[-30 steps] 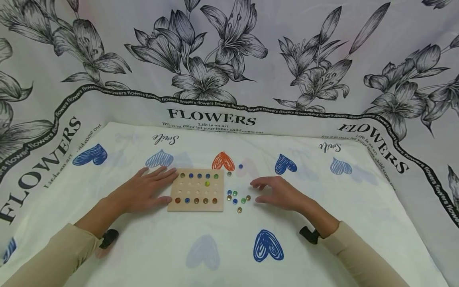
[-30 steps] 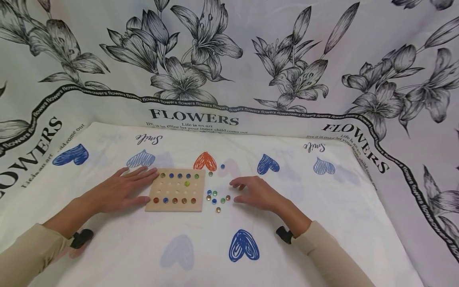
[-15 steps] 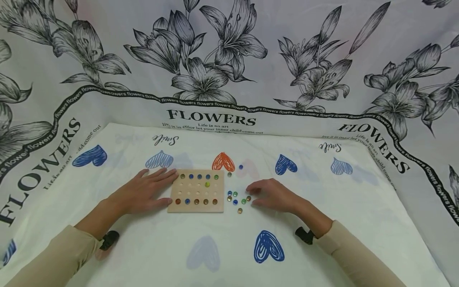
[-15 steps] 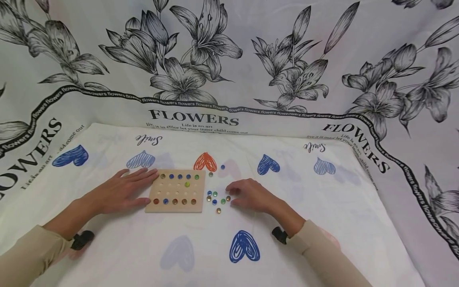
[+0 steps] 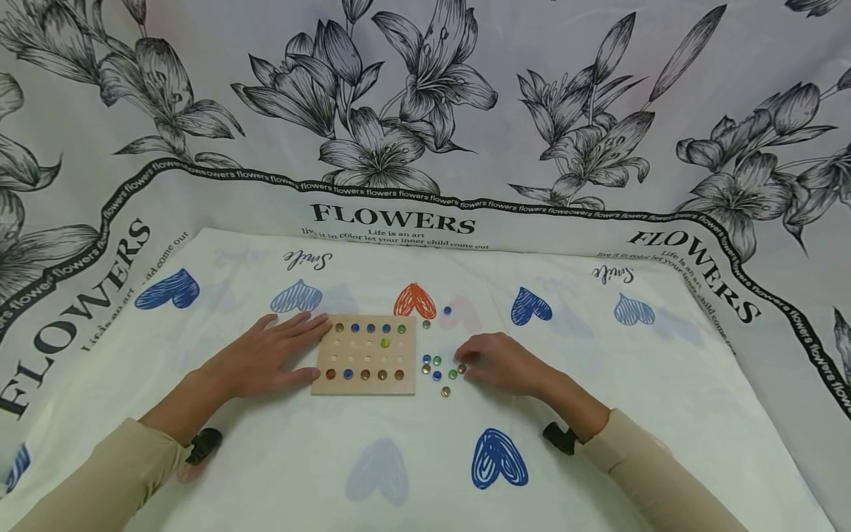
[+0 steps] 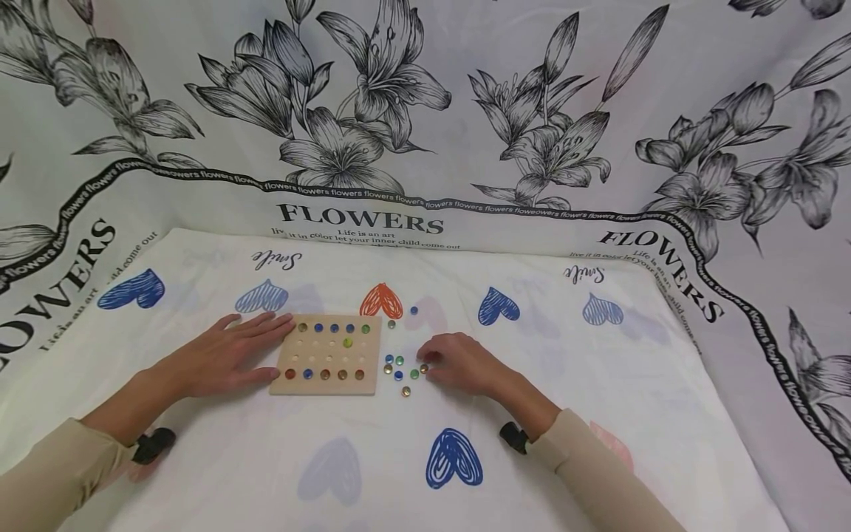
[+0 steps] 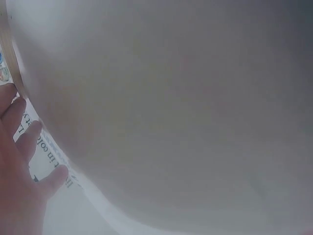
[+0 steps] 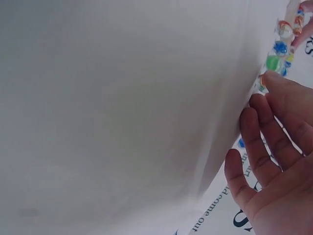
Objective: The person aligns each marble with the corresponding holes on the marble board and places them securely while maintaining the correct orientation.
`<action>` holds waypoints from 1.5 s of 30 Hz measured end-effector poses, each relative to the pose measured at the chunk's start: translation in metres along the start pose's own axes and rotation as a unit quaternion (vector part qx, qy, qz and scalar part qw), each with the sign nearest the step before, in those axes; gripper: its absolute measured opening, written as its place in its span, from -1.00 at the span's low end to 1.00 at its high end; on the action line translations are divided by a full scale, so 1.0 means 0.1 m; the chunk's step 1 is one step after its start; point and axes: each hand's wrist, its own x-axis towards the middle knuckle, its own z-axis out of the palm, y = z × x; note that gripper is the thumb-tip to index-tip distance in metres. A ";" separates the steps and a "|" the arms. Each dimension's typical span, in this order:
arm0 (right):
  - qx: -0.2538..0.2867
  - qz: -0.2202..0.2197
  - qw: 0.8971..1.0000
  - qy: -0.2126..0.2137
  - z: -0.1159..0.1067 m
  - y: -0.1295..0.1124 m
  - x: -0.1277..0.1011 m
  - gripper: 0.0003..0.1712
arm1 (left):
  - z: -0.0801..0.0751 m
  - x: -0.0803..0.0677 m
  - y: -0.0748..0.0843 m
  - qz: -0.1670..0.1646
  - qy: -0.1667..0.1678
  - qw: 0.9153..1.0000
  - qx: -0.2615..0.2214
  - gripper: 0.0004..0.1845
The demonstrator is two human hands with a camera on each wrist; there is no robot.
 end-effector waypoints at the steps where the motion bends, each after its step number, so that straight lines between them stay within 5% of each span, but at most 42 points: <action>1: 0.000 -0.001 1.000 0.000 0.00 0.00 0.00 -0.66 | 0.00 0.00 0.00 0.000 0.000 1.000 0.000 -0.14; 20: -0.012 0.014 1.000 0.005 0.05 -0.02 0.02 -0.71 | 0.00 0.01 0.00 0.007 0.004 1.000 0.007 -0.15; 45: -0.014 -0.024 1.000 0.014 -0.03 -0.10 0.16 -0.78 | 0.04 0.01 -0.01 0.000 0.011 1.000 -0.007 -0.15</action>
